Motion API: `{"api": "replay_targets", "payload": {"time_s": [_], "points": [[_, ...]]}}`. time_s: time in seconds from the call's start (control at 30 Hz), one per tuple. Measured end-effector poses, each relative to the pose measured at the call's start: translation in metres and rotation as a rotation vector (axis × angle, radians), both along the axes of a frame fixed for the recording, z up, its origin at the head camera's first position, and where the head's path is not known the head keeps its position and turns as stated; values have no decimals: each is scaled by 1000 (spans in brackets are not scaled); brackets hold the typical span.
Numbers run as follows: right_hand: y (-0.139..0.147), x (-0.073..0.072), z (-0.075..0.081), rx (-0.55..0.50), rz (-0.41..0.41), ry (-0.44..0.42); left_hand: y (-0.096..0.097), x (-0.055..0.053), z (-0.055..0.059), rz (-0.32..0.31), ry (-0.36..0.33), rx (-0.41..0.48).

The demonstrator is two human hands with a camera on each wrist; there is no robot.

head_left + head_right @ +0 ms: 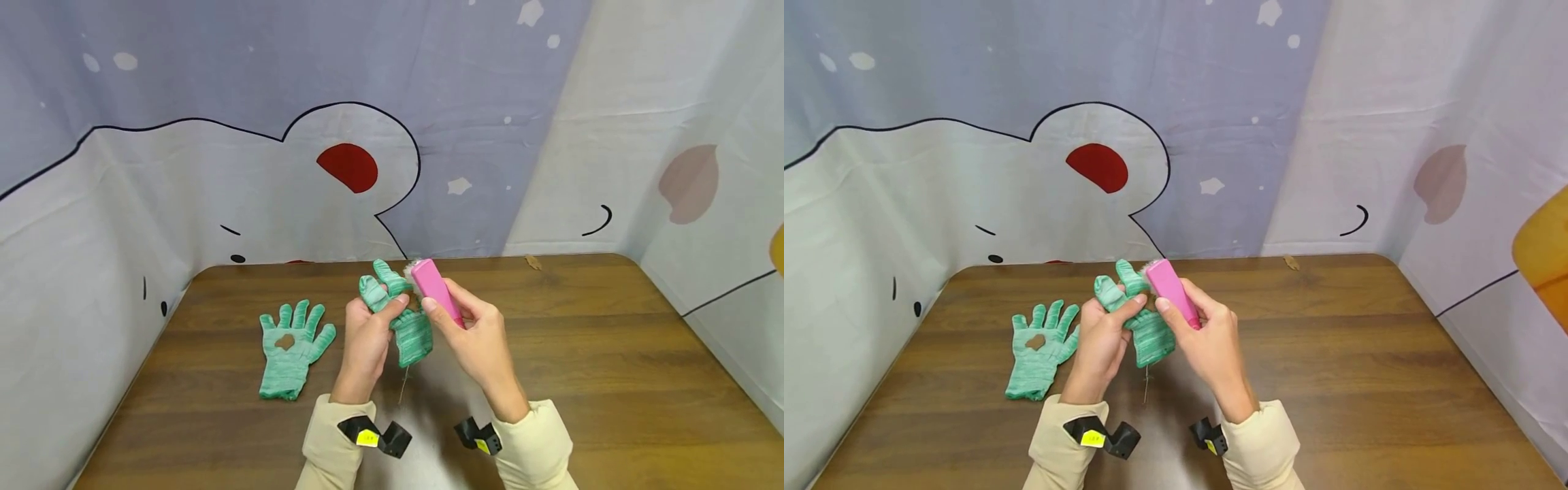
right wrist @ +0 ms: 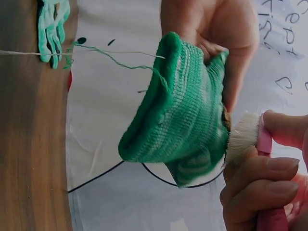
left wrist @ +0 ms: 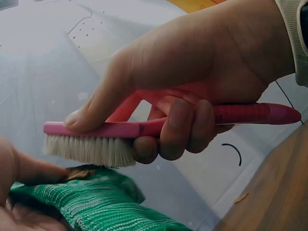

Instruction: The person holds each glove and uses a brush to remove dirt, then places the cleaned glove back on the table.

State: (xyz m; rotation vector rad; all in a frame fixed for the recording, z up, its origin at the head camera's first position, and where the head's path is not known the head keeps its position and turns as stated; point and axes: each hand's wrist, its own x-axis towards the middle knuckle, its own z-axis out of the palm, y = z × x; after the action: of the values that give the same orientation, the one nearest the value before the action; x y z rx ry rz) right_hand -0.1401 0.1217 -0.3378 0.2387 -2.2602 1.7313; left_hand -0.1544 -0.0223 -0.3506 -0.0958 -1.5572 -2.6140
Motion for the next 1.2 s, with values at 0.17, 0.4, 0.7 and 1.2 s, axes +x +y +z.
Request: {"api": "replay_targets", "payload": {"time_s": [0.17, 0.4, 0.7, 1.2], "points": [[-3, -1, -4, 26, -13, 3, 0, -1, -1, 12, 24, -22], [0, -5, -7, 110, -58, 21, -3, -2, 0, 32, -18, 89], [19, -16, -17, 320, -263, -35, -8, -3, 1, 10, 10, 128], [9, -8, -5, -55, -63, 28, 2, -3, -4, 4, -16, -64]]}}
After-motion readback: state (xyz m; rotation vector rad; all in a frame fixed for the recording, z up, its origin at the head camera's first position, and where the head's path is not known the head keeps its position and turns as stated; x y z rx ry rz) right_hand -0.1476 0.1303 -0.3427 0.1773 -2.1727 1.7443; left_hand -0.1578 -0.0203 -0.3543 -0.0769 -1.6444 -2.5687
